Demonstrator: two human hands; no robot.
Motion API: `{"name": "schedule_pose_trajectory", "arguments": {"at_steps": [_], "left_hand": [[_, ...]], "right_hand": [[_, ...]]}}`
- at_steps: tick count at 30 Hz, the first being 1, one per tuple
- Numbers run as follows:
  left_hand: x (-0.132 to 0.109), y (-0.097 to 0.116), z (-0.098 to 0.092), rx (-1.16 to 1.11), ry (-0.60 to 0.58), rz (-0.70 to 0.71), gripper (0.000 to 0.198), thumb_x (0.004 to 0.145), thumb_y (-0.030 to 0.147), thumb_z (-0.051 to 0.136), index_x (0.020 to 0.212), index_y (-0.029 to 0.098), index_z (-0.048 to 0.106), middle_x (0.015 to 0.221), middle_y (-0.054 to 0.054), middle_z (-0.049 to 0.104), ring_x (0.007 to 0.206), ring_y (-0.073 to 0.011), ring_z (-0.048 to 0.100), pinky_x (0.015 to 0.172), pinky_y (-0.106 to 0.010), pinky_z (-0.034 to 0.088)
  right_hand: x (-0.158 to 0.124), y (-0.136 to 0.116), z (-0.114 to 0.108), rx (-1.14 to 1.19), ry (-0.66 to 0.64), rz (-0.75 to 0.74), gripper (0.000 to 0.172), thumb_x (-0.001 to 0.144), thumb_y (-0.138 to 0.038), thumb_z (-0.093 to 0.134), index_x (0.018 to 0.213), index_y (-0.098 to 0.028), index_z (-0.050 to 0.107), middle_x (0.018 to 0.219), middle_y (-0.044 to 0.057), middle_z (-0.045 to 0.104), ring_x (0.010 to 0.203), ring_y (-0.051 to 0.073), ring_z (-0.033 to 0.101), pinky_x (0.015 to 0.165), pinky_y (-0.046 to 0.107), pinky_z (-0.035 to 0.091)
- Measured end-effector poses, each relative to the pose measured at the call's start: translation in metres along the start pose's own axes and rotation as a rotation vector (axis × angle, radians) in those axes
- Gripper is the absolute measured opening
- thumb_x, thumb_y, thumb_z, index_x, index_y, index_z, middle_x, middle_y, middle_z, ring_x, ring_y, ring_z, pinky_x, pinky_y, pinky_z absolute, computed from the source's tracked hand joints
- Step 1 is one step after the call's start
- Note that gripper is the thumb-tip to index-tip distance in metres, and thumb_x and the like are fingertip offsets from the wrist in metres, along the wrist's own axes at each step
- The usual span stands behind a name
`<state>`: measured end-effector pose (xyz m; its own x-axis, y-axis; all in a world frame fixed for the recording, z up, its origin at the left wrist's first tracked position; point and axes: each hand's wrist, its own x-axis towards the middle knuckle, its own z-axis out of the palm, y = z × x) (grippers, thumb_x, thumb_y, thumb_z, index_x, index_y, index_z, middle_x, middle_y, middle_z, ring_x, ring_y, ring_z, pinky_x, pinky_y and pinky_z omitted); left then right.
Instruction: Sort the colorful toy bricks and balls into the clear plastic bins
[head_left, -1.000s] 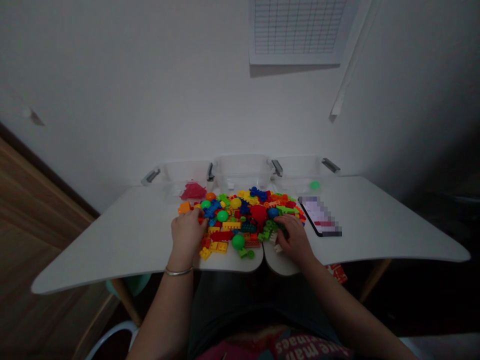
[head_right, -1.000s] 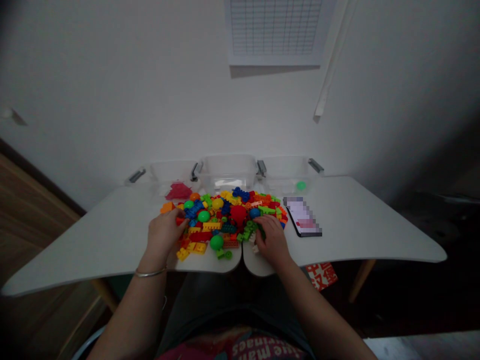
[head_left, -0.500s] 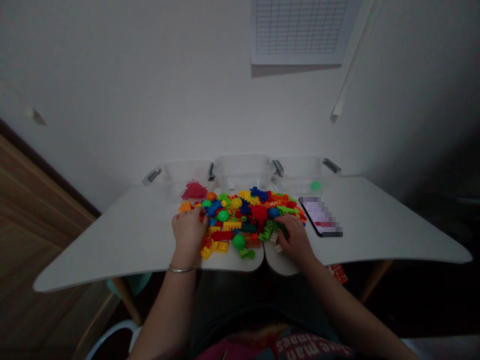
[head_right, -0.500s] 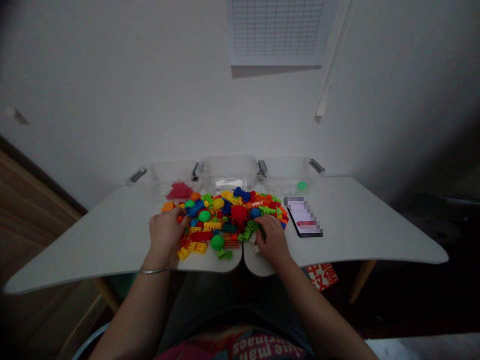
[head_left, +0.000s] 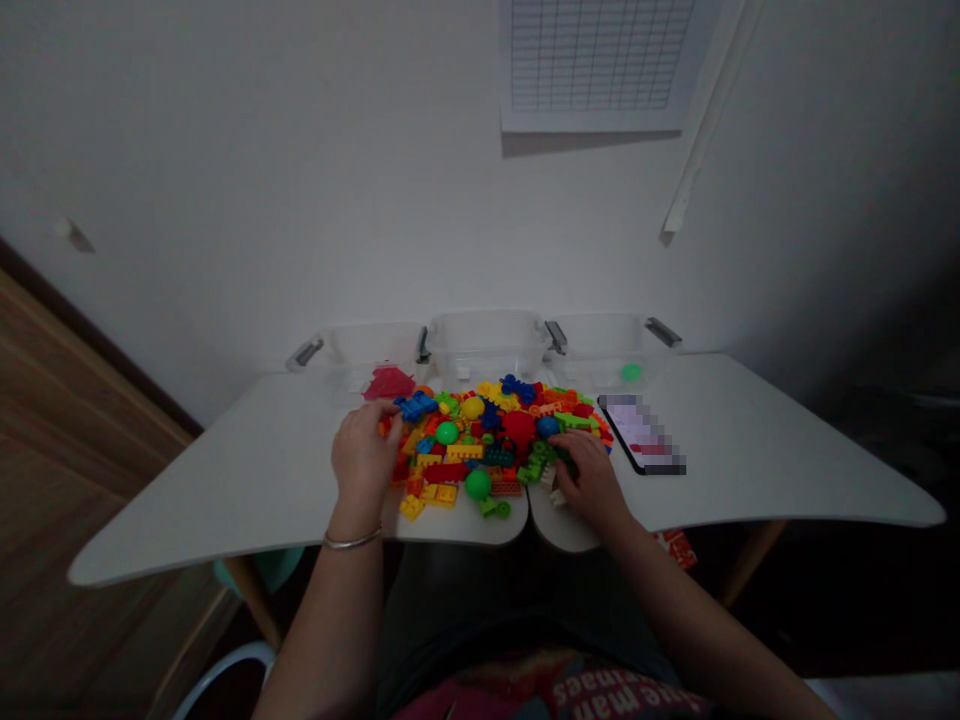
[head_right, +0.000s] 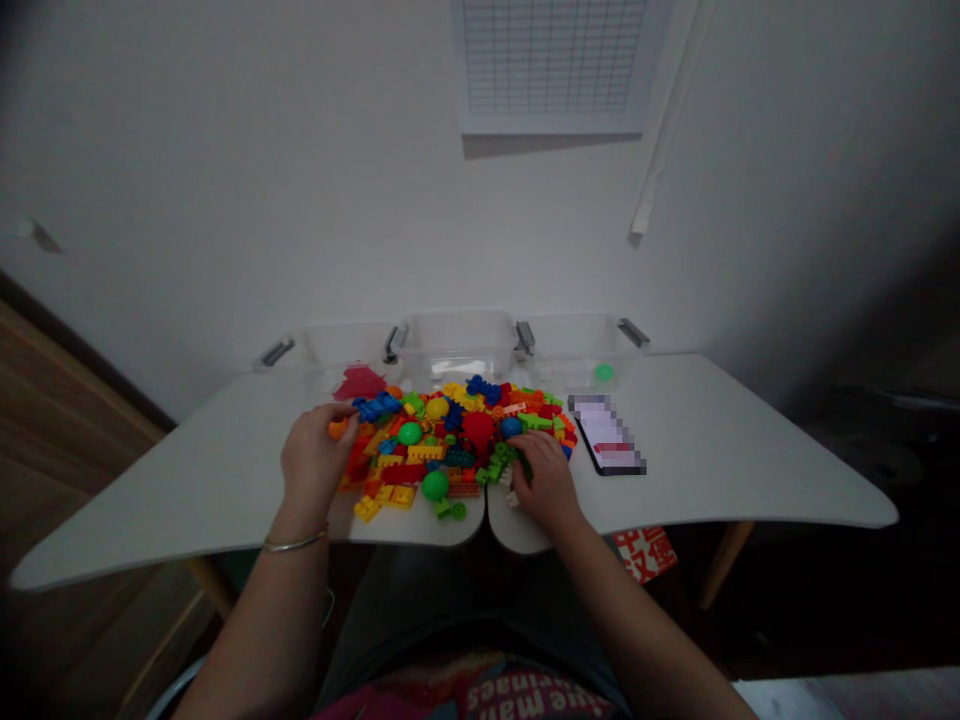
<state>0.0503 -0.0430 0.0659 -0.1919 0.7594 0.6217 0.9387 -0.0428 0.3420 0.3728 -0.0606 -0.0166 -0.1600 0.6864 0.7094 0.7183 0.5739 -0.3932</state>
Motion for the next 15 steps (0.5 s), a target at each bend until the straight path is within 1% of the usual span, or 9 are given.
{"name": "schedule_pose_trajectory", "arguments": {"at_steps": [3,6,8,10,12,15], "left_hand": [[0.001,-0.005,0.003,-0.175,0.064,-0.029,0.020,0.081,0.032,0.054,0.092,0.019,0.064,0.090,-0.006,0.069,0.085,-0.0227,0.062,0.079,-0.036,0.049],[0.003,-0.010,0.009,-0.334,0.064,-0.045,0.020,0.078,0.032,0.057,0.091,0.019,0.064,0.085,-0.004,0.067,0.078,-0.0192,0.062,0.076,-0.033,0.050],[0.004,-0.012,0.014,-0.436,0.071,-0.087,0.019,0.076,0.032,0.059,0.089,0.020,0.063,0.083,-0.003,0.065,0.075,-0.0175,0.061,0.073,-0.032,0.050],[0.007,-0.011,0.017,-0.560,0.119,-0.186,0.018,0.074,0.032,0.060,0.087,0.019,0.061,0.079,-0.001,0.063,0.070,-0.0155,0.061,0.069,-0.029,0.051],[0.012,-0.010,0.019,-0.722,0.189,-0.315,0.018,0.073,0.031,0.062,0.086,0.019,0.058,0.074,0.001,0.060,0.066,-0.0136,0.060,0.065,-0.027,0.051],[0.026,-0.005,0.020,-1.028,0.306,-0.477,0.017,0.075,0.028,0.062,0.085,0.019,0.052,0.074,0.003,0.058,0.065,-0.0105,0.061,0.066,-0.025,0.052]], "right_hand": [[0.000,0.000,-0.001,-0.003,-0.007,0.004,0.029,0.083,-0.014,0.051,0.110,-0.020,0.062,0.110,0.009,0.068,0.111,0.028,0.056,0.101,0.050,0.044],[0.000,0.000,-0.001,-0.002,-0.009,0.004,0.029,0.083,-0.015,0.051,0.110,-0.020,0.062,0.110,0.009,0.068,0.111,0.028,0.056,0.101,0.050,0.044],[0.000,0.000,-0.001,-0.001,-0.007,0.004,0.029,0.083,-0.015,0.051,0.110,-0.020,0.062,0.110,0.009,0.068,0.111,0.028,0.056,0.101,0.051,0.044],[0.000,0.000,-0.001,0.000,0.000,0.003,0.029,0.083,-0.015,0.051,0.109,-0.021,0.062,0.110,0.009,0.068,0.111,0.028,0.056,0.101,0.051,0.044],[0.000,-0.001,-0.001,0.001,0.004,0.004,0.029,0.083,-0.015,0.050,0.110,-0.021,0.062,0.110,0.009,0.068,0.111,0.028,0.056,0.101,0.051,0.044],[0.000,-0.001,-0.001,0.003,0.001,0.009,0.030,0.083,-0.015,0.050,0.110,-0.021,0.062,0.110,0.009,0.068,0.112,0.028,0.056,0.101,0.050,0.044]]}}
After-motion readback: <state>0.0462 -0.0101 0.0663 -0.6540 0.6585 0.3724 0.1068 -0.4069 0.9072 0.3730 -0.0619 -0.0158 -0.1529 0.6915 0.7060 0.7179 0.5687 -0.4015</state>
